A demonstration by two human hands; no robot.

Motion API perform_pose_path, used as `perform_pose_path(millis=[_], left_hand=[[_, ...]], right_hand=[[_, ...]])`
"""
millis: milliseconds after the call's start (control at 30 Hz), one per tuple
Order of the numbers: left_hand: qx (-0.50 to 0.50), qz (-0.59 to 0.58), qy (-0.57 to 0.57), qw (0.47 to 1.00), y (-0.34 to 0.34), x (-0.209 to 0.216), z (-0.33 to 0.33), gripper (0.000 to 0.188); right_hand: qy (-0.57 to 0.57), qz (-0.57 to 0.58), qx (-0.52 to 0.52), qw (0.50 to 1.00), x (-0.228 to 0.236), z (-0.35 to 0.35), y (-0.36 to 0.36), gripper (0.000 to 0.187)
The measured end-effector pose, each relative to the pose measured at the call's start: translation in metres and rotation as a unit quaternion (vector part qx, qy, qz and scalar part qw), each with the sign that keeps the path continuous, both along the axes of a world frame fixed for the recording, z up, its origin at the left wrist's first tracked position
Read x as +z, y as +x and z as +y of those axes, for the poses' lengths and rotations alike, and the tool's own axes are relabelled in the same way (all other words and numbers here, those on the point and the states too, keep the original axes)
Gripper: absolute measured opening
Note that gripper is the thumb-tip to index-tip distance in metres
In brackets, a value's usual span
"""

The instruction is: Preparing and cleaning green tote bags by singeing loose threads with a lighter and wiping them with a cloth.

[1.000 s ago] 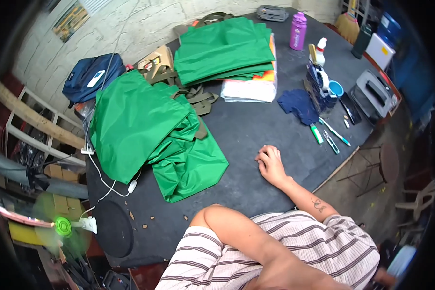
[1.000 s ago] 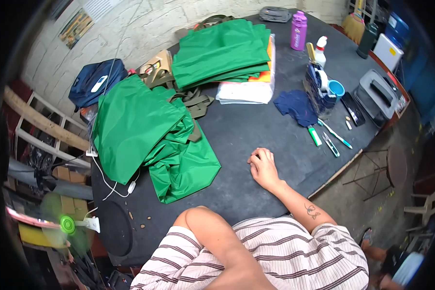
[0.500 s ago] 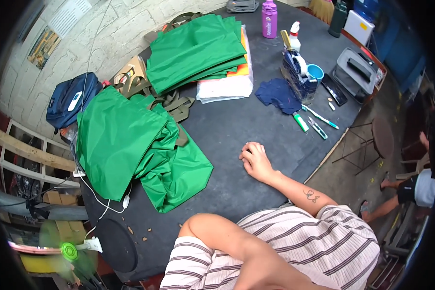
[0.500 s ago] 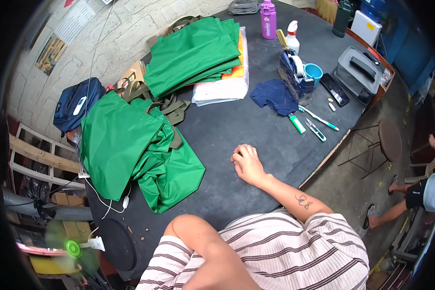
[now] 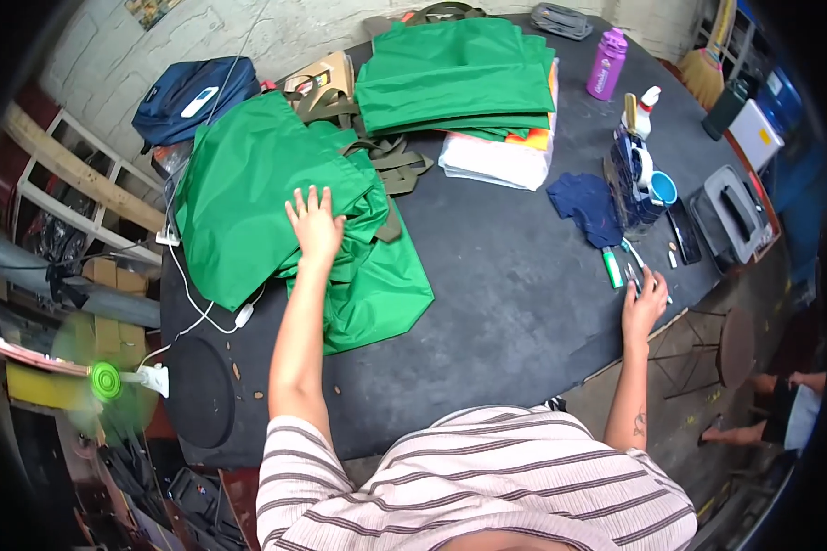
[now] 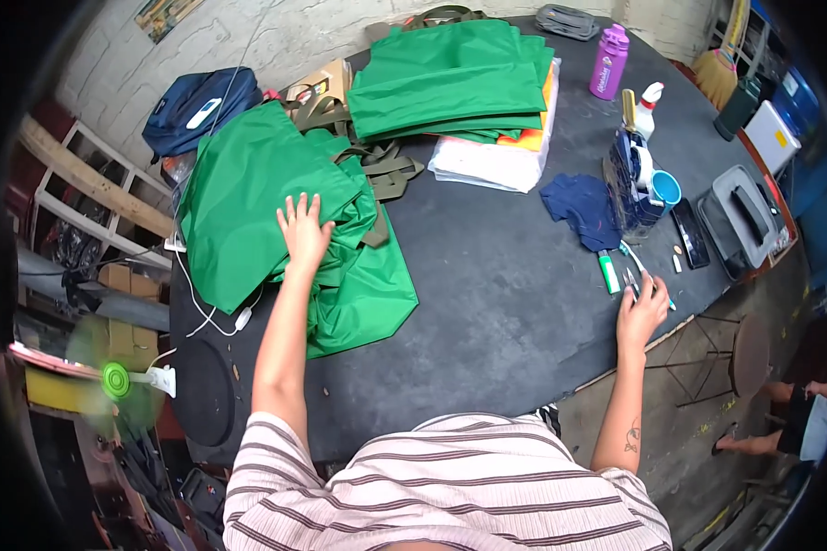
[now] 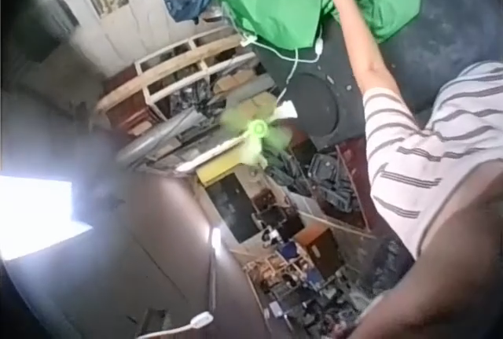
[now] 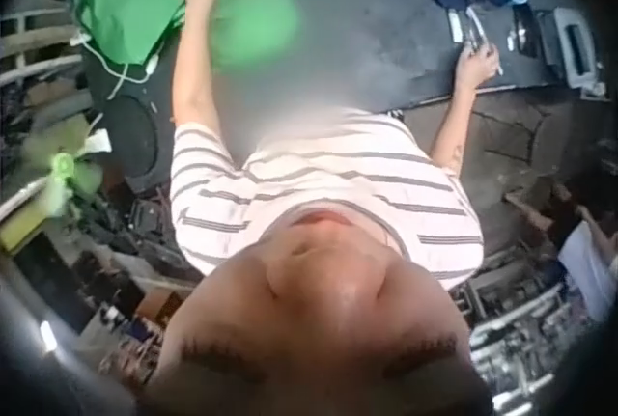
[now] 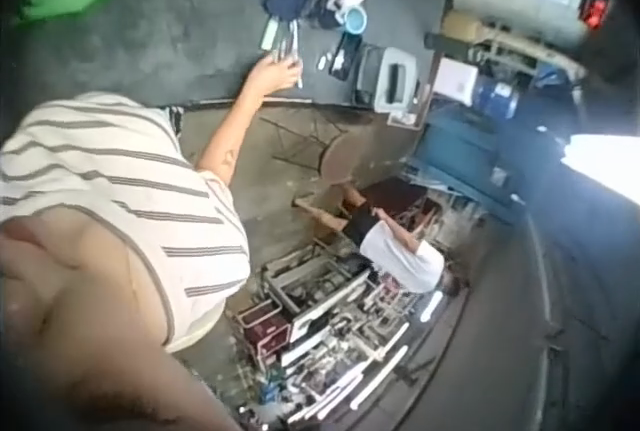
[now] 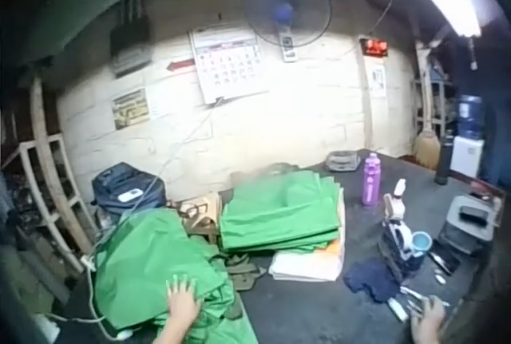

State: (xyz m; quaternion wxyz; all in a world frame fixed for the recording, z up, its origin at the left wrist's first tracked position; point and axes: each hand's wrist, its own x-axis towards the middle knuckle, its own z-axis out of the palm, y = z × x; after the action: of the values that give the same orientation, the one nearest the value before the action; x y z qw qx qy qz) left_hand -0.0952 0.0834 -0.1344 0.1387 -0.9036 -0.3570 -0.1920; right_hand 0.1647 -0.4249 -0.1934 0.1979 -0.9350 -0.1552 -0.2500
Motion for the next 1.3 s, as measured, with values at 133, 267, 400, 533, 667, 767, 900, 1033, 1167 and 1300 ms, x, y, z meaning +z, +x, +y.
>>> perform_pose_path(millis=[133, 267, 400, 533, 667, 767, 900, 1033, 1167, 1300], left_hand=[[-0.054, -0.074, 0.056, 0.994, 0.008, 0.035, 0.036, 0.022], [-0.121, -0.298, 0.107, 0.941, 0.013, 0.105, 0.007, 0.028], [-0.236, -0.255, 0.094, 0.933, 0.015, 0.099, -0.033, 0.034], [-0.166, 0.006, -0.035, 0.986, -0.003, -0.013, -0.031, 0.031], [-0.219, -0.024, -0.213, 0.952, -0.009, 0.014, -0.023, 0.043], [-0.19, -0.175, -0.329, 0.908, -0.02, 0.069, 0.0, 0.024], [-0.035, -0.576, -0.035, 0.816, -0.003, 0.146, -0.025, 0.027], [-0.34, -0.442, 0.061, 0.828, 0.03, 0.14, -0.096, 0.014], [-0.548, -0.141, -0.078, 0.821, 0.032, 0.042, -0.154, 0.018], [-0.48, 0.076, -0.224, 0.845, 0.002, -0.015, -0.162, 0.031]], right_hand=[[-0.058, 0.005, -0.004, 0.998, -0.031, -0.015, 0.005, 0.036], [-0.025, 0.01, -0.001, 1.0, -0.033, -0.015, 0.005, 0.032], [-0.034, 0.007, -0.004, 0.999, -0.033, -0.014, 0.006, 0.031], [-0.058, 0.02, 0.0, 0.998, -0.028, -0.015, 0.007, 0.032], [-0.032, 0.023, 0.017, 0.999, -0.037, -0.025, 0.007, 0.03], [-0.015, 0.026, 0.012, 0.999, -0.03, -0.018, 0.004, 0.027], [-0.043, 0.032, -0.039, 0.998, -0.023, -0.017, 0.0, 0.018], [0.228, 0.002, 0.022, 0.973, -0.037, -0.021, 0.005, 0.022], [0.357, 0.073, 0.112, 0.925, 0.003, 0.036, -0.024, 0.026], [0.311, 0.209, 0.213, 0.902, 0.018, 0.079, -0.049, 0.021]])
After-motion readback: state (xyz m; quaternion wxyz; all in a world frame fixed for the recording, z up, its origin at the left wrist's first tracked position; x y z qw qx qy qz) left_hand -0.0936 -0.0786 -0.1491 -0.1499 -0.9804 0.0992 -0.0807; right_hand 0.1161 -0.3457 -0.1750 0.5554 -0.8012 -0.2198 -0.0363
